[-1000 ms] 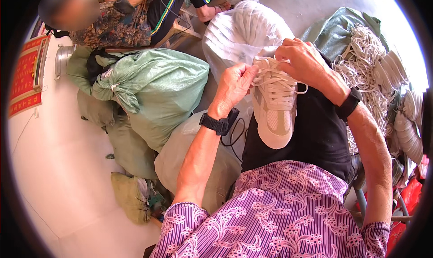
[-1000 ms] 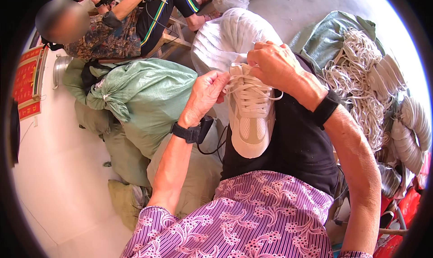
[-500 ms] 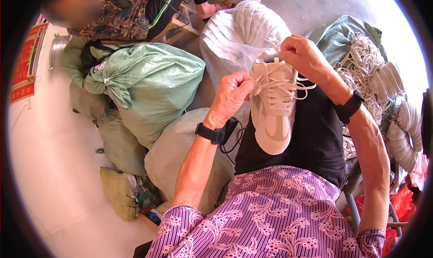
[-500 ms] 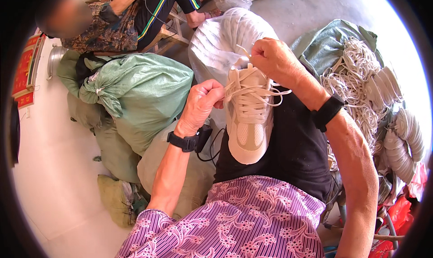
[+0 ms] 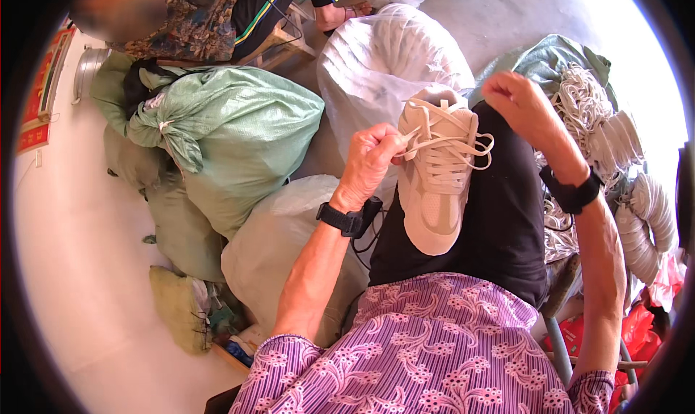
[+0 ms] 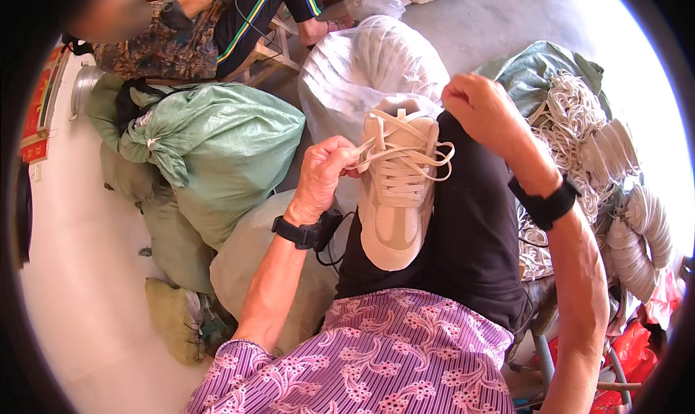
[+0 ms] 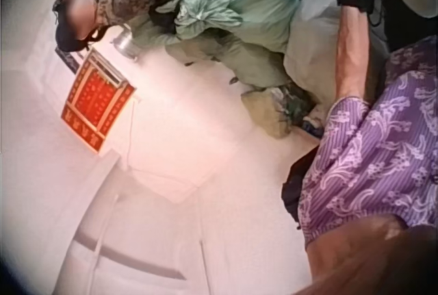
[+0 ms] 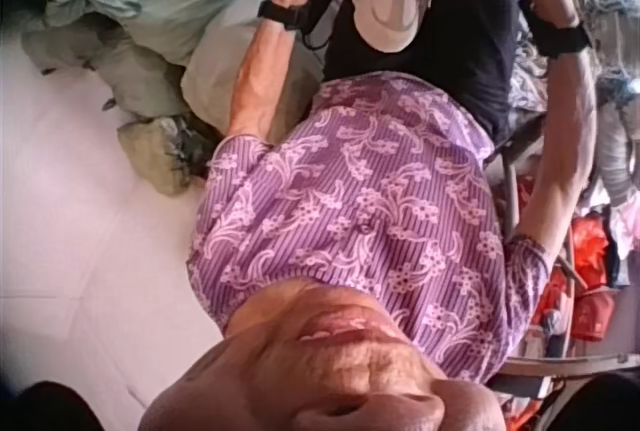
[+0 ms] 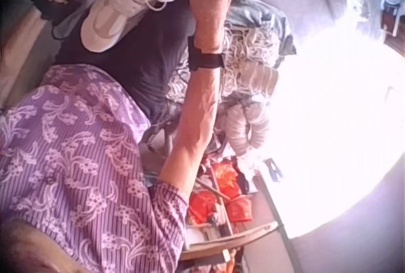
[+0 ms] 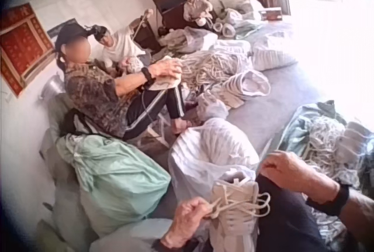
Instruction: Lacing shoelaces through the eyelets of athletic shoes in a workshop setting.
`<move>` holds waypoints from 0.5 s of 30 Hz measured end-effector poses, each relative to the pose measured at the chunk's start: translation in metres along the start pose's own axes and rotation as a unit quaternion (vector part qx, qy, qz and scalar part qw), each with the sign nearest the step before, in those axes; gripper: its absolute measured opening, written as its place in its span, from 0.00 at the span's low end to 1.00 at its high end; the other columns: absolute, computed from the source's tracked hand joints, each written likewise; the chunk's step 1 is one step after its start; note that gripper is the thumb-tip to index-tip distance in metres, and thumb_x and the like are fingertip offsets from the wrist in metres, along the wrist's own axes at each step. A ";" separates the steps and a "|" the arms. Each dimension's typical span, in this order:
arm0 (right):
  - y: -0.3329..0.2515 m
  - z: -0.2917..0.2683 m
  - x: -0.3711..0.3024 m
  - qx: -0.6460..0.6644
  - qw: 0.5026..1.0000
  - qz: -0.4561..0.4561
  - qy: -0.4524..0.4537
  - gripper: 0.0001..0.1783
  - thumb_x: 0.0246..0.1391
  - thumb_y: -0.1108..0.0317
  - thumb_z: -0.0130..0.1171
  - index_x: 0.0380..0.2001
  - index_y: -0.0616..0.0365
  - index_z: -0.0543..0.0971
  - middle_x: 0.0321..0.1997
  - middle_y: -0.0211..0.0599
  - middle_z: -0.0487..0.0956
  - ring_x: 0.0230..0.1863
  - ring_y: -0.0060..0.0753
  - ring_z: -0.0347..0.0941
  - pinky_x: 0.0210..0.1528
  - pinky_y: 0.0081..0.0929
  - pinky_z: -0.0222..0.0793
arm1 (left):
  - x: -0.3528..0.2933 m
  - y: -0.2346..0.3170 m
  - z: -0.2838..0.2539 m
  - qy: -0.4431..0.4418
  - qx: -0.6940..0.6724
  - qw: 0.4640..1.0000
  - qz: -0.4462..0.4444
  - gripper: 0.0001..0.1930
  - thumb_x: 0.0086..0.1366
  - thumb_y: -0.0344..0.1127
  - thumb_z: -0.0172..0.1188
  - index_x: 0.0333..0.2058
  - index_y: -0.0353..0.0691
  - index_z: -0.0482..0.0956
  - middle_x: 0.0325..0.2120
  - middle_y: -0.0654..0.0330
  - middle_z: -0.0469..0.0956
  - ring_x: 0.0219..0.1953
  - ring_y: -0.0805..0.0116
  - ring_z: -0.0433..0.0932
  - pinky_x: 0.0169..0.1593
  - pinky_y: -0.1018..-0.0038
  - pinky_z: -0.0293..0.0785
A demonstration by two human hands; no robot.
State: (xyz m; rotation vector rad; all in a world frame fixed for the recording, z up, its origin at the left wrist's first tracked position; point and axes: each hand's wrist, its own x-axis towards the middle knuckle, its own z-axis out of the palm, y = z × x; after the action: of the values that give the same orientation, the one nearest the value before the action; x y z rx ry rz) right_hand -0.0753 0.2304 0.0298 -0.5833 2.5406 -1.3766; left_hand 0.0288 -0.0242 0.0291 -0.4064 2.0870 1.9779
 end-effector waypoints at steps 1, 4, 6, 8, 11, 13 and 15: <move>0.003 0.001 -0.007 0.010 1.000 0.000 0.004 0.08 0.47 0.71 0.54 0.29 0.64 0.76 0.30 0.47 0.75 0.32 0.46 0.73 0.35 0.33 0.68 | 0.000 -0.001 0.000 0.001 -0.014 1.000 0.014 0.11 0.57 0.39 0.56 0.24 0.37 0.76 0.19 0.64 0.75 0.23 0.78 0.71 0.29 0.79 0.68; 0.011 0.010 -0.024 0.028 0.999 -0.010 0.023 0.08 0.45 0.72 0.55 0.31 0.61 0.76 0.31 0.41 0.74 0.35 0.42 0.72 0.40 0.32 0.67 | -0.001 0.001 0.002 0.004 -0.044 0.999 0.003 0.10 0.58 0.37 0.55 0.24 0.37 0.76 0.20 0.64 0.75 0.22 0.79 0.70 0.30 0.80 0.68; 0.009 0.015 -0.026 -0.025 0.996 -0.061 0.063 0.06 0.45 0.71 0.56 0.30 0.59 0.77 0.32 0.40 0.75 0.38 0.44 0.70 0.45 0.34 0.65 | -0.001 0.000 0.006 0.015 -0.034 0.999 -0.006 0.11 0.59 0.39 0.55 0.25 0.38 0.75 0.22 0.64 0.75 0.22 0.79 0.70 0.29 0.81 0.67; 0.000 0.019 -0.029 -0.044 0.996 -0.054 0.061 0.05 0.46 0.70 0.57 0.29 0.56 0.77 0.32 0.38 0.75 0.40 0.45 0.69 0.47 0.38 0.63 | 0.001 -0.002 0.010 0.029 -0.021 0.999 -0.015 0.12 0.60 0.41 0.56 0.26 0.38 0.75 0.23 0.64 0.75 0.22 0.80 0.69 0.29 0.82 0.67; -0.011 0.020 -0.031 -0.089 0.994 -0.053 0.032 0.05 0.46 0.68 0.57 0.28 0.55 0.76 0.33 0.38 0.74 0.42 0.45 0.67 0.46 0.40 0.62 | 0.014 -0.010 0.014 0.022 -0.009 0.999 0.028 0.24 0.59 0.53 0.61 0.36 0.34 0.74 0.26 0.62 0.75 0.27 0.79 0.73 0.31 0.81 0.68; -0.011 0.018 -0.033 -0.091 0.994 -0.048 0.030 0.05 0.46 0.68 0.57 0.28 0.55 0.76 0.34 0.38 0.74 0.42 0.45 0.67 0.47 0.40 0.62 | 0.025 -0.005 0.020 0.043 0.112 0.990 0.069 0.25 0.58 0.53 0.62 0.38 0.33 0.73 0.27 0.61 0.75 0.28 0.77 0.73 0.32 0.80 0.70; -0.011 0.017 -0.034 -0.092 0.995 -0.043 0.019 0.05 0.46 0.69 0.57 0.29 0.56 0.76 0.35 0.37 0.74 0.43 0.45 0.67 0.48 0.40 0.61 | 0.037 -0.005 0.023 0.086 0.326 0.931 0.141 0.29 0.56 0.54 0.64 0.41 0.29 0.72 0.29 0.59 0.76 0.31 0.73 0.75 0.36 0.76 0.73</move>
State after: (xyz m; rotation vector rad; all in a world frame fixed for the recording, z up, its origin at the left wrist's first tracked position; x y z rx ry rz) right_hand -0.0356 0.2267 0.0296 -0.7113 2.7220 -1.1982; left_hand -0.0044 -0.0027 0.0101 -0.1511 2.8749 1.2629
